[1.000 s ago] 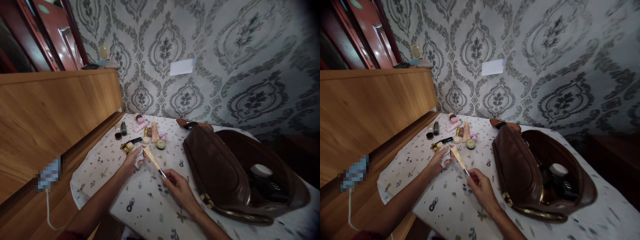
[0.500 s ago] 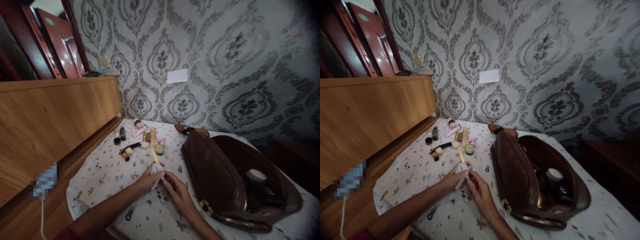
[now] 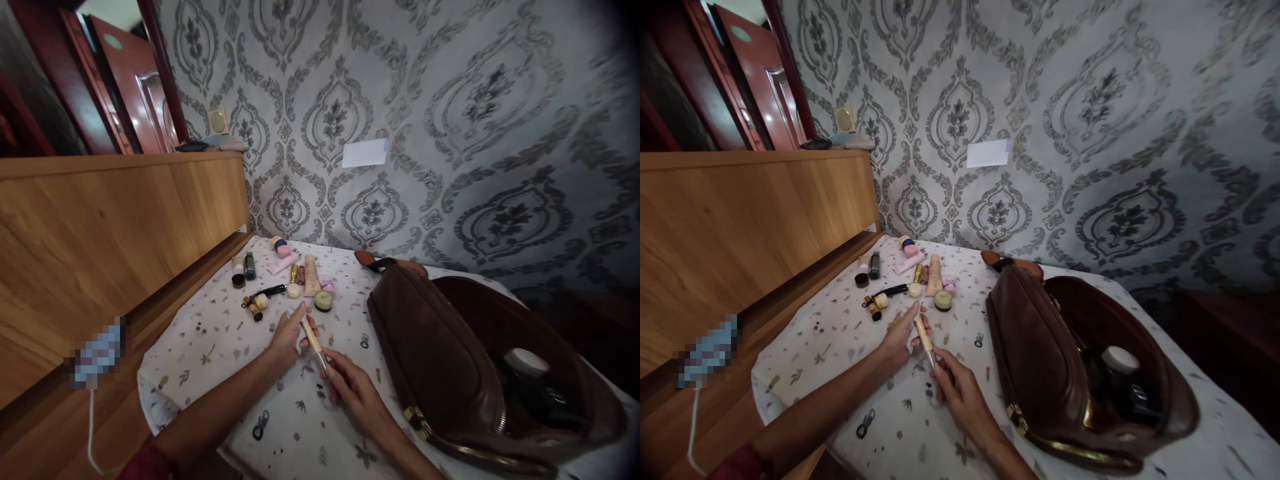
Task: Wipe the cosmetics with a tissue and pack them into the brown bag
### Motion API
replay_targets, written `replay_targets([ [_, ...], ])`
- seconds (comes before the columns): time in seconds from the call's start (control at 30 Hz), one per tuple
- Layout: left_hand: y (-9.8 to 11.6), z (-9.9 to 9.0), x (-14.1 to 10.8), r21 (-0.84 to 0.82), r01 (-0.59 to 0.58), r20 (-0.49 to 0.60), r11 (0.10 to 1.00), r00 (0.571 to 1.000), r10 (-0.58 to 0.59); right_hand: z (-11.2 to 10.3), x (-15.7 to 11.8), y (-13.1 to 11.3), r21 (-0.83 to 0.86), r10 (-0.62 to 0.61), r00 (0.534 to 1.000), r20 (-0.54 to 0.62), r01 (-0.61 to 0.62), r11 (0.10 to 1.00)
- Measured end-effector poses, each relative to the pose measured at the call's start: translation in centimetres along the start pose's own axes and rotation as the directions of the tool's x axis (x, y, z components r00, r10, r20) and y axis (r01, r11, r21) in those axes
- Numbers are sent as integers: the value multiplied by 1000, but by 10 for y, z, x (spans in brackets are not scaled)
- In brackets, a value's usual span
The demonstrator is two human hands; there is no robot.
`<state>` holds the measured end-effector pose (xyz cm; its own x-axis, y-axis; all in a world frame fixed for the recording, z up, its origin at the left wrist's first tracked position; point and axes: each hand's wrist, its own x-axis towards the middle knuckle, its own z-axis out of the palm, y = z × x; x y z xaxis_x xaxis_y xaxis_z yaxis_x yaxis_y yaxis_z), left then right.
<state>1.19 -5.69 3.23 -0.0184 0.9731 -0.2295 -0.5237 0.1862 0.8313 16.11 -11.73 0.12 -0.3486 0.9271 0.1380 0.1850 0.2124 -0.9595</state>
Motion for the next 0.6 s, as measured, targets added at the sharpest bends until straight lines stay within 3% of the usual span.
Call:
replay_targets([
  [0.23,0,2,-4,72,-31,10,997,999,31,3,-3,-10,33,26,1000,-6,-26,999],
  [0.43,-3,-3,0,95,-30,110,995,994,20,4,-1,-3,126,61,997,-36,-56,990],
  [0.6,1,-8,4,91,-15,-57,996,998,20,0,2,1,227,135,987,-86,-112,967],
])
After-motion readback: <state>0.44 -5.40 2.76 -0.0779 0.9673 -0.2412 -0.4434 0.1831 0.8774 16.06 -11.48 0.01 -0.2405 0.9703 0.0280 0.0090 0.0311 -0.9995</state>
